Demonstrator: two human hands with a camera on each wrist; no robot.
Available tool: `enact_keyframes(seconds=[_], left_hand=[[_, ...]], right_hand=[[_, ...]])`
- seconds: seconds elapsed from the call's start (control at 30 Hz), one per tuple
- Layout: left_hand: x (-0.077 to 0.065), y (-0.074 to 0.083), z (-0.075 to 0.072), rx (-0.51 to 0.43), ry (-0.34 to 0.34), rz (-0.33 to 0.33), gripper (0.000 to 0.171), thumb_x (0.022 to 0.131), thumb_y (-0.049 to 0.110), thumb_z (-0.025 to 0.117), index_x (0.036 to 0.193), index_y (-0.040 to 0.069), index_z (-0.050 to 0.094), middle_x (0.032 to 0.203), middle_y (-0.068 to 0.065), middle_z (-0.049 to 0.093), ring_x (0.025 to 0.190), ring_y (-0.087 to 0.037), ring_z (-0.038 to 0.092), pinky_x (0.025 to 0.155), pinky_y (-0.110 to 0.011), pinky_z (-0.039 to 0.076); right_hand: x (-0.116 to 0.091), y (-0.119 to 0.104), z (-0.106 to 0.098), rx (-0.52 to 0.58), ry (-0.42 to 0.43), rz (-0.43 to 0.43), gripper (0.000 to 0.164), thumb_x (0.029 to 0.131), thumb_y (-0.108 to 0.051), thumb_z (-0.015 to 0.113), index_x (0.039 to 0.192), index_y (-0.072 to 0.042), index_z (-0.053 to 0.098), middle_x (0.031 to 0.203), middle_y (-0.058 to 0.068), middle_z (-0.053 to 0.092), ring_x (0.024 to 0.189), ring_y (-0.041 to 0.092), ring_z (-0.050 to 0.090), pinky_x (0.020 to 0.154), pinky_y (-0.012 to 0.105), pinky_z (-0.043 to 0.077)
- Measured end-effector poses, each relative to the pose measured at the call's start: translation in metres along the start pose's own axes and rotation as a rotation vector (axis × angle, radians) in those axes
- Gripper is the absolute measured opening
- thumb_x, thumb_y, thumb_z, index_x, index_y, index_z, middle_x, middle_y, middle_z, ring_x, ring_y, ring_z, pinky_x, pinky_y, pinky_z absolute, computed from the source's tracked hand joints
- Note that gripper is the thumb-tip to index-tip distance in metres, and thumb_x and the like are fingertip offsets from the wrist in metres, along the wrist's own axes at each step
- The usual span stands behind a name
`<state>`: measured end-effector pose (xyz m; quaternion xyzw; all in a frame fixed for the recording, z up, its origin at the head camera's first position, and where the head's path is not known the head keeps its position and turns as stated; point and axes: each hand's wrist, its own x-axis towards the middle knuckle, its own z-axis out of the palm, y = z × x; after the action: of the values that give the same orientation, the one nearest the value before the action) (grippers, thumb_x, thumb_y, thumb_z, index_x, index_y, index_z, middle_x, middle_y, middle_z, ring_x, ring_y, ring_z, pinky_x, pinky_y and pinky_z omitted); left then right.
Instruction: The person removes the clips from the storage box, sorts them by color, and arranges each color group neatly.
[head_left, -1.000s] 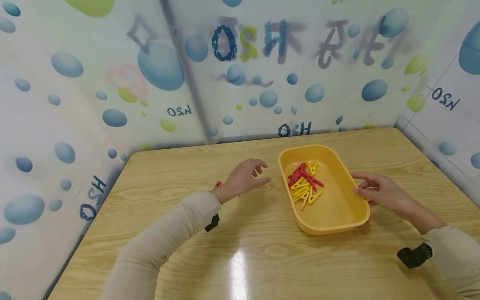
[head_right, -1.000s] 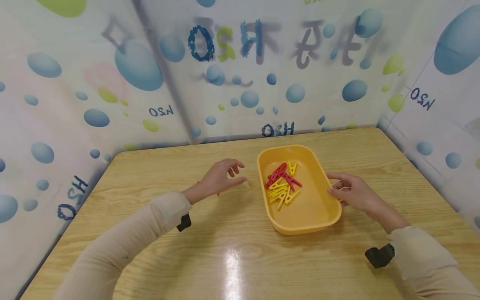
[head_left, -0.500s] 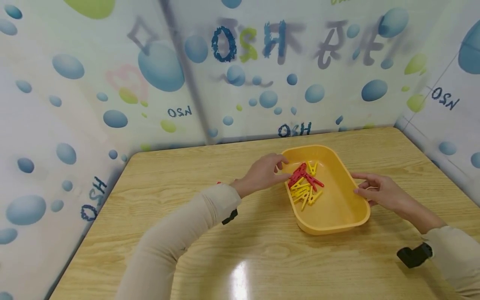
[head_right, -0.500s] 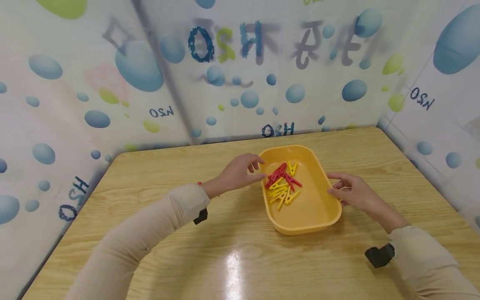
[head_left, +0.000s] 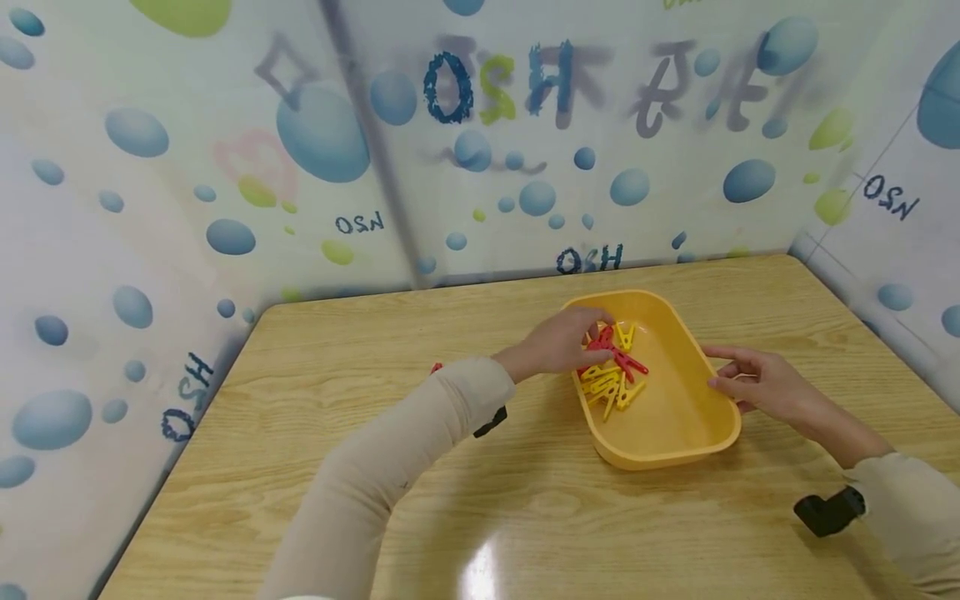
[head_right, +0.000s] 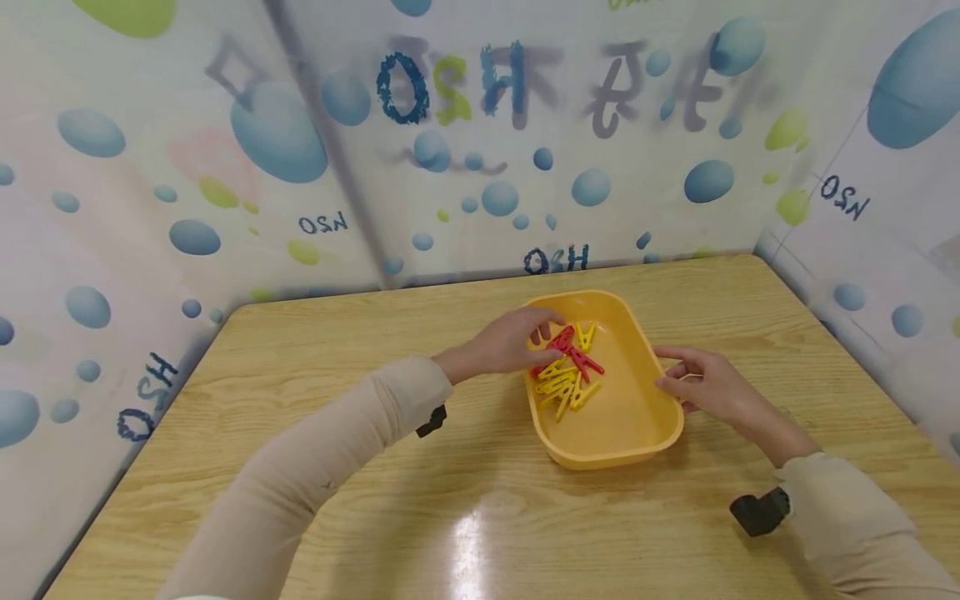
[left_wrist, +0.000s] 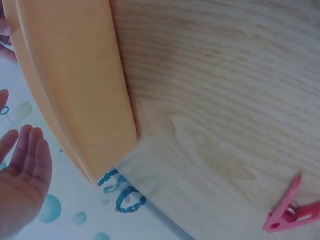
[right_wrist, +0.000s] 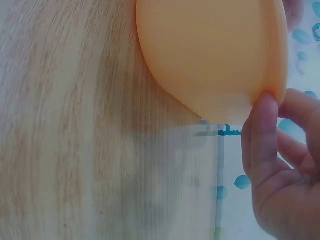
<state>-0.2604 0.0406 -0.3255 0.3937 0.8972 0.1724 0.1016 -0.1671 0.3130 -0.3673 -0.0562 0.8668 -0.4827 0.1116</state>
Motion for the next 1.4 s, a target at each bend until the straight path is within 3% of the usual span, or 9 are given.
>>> enact_keyframes(seconds=[0.1,0.33,0.53,0.8,1.17,1.4], left_hand=[[0.004,-0.003,-0.003,-0.002,-0.038,0.017,0.05,0.086,0.032,0.059,0.129,0.01,0.044,0.106,-0.007,0.055,0.087,-0.013,0.049,0.071,-0.017,0.04],[0.013,-0.009,-0.012,0.038,-0.123,-0.021,0.053,0.088,0.032,0.057,0.133,0.011,0.039,0.116,-0.008,0.047,0.101,-0.016,0.049,0.077,-0.02,0.043],[0.023,-0.013,-0.014,0.046,-0.109,-0.016,0.048,0.087,0.029,0.059,0.128,0.009,0.045,0.112,-0.007,0.051,0.097,-0.015,0.048,0.08,-0.02,0.041],[0.035,-0.012,-0.006,0.038,-0.165,0.025,0.042,0.086,0.025,0.061,0.122,0.007,0.052,0.112,-0.008,0.055,0.095,-0.015,0.048,0.08,-0.018,0.04],[0.047,-0.017,-0.001,0.068,-0.188,-0.009,0.03,0.085,0.021,0.063,0.112,0.009,0.058,0.102,-0.004,0.055,0.088,-0.014,0.047,0.075,-0.018,0.04],[0.052,-0.019,0.004,0.03,-0.22,-0.064,0.022,0.083,0.019,0.065,0.103,0.011,0.061,0.092,0.0,0.054,0.083,-0.013,0.048,0.068,-0.016,0.042]], right_hand=[[0.001,-0.001,0.001,-0.008,0.003,0.003,0.058,0.091,-0.02,0.054,0.135,0.008,0.028,0.092,0.015,0.053,0.071,0.011,0.058,0.06,0.031,0.051],[0.002,-0.002,0.001,-0.049,0.0,0.02,0.06,0.091,-0.023,0.054,0.136,0.007,0.028,0.095,0.016,0.052,0.073,0.013,0.056,0.062,0.03,0.051],[0.002,-0.001,0.0,-0.041,0.004,0.01,0.058,0.091,-0.021,0.053,0.136,0.008,0.028,0.095,0.017,0.052,0.072,0.012,0.057,0.061,0.03,0.051],[0.002,-0.001,0.0,-0.059,0.001,0.018,0.059,0.091,-0.022,0.054,0.136,0.007,0.028,0.096,0.017,0.052,0.072,0.014,0.056,0.061,0.03,0.051],[0.0,-0.002,-0.003,-0.051,-0.012,0.024,0.061,0.09,-0.024,0.055,0.136,0.006,0.028,0.097,0.018,0.051,0.073,0.016,0.056,0.062,0.029,0.051],[0.001,0.001,-0.002,-0.044,-0.011,0.01,0.061,0.09,-0.025,0.055,0.135,0.007,0.029,0.095,0.017,0.052,0.072,0.016,0.057,0.062,0.03,0.052]])
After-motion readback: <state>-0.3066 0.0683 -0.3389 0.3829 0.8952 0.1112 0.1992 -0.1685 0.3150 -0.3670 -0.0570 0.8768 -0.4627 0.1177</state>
